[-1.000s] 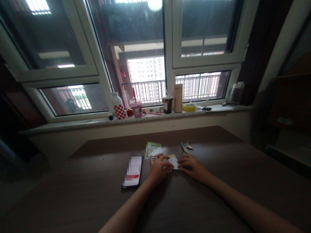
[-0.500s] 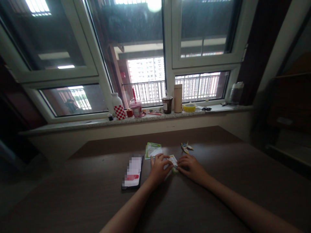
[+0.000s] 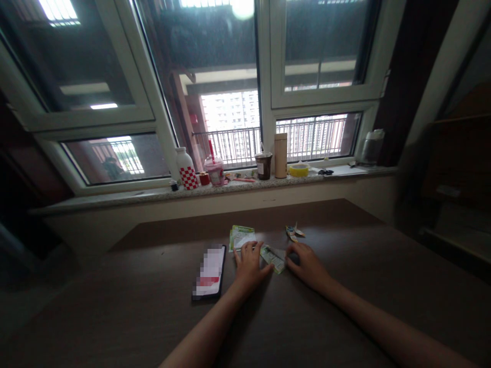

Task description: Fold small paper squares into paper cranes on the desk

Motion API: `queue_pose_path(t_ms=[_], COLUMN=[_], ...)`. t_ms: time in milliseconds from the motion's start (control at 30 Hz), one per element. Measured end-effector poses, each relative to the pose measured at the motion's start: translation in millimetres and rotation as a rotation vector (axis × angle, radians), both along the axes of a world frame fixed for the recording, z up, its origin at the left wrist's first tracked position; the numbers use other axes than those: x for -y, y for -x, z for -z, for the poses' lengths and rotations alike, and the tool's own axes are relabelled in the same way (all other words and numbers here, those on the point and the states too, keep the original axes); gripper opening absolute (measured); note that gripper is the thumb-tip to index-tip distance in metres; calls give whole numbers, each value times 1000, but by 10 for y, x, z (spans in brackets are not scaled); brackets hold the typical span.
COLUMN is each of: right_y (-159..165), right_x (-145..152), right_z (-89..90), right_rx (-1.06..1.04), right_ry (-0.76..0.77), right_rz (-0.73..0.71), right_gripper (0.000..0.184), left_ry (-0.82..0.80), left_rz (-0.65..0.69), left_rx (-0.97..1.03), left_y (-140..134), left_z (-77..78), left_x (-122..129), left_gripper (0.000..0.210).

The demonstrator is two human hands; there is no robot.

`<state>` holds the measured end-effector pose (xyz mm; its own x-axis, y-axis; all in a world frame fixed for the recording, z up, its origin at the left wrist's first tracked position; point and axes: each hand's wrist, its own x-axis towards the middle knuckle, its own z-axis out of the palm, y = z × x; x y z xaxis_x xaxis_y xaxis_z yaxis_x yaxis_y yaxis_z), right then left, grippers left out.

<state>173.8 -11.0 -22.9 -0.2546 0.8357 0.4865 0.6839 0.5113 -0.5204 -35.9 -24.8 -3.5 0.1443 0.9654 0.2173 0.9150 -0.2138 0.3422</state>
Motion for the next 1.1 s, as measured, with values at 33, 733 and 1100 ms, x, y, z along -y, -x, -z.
queue_pose_path(t_ms=[33, 733, 1100], right_y=[-6, 3, 18], right_x=[-6, -4, 47], right_z=[1, 9, -69], right_rx=[-16, 108, 151], right_ry=[3, -132, -61], right_rz=[12, -132, 78], right_gripper=[4, 9, 43], left_ry=[5, -39, -16], left_rz=[0, 85, 20], left_rx=[2, 19, -40], left_y=[2, 17, -8], left_z=[-4, 49, 3], left_x=[-2, -23, 0], left_gripper=[69, 59, 74])
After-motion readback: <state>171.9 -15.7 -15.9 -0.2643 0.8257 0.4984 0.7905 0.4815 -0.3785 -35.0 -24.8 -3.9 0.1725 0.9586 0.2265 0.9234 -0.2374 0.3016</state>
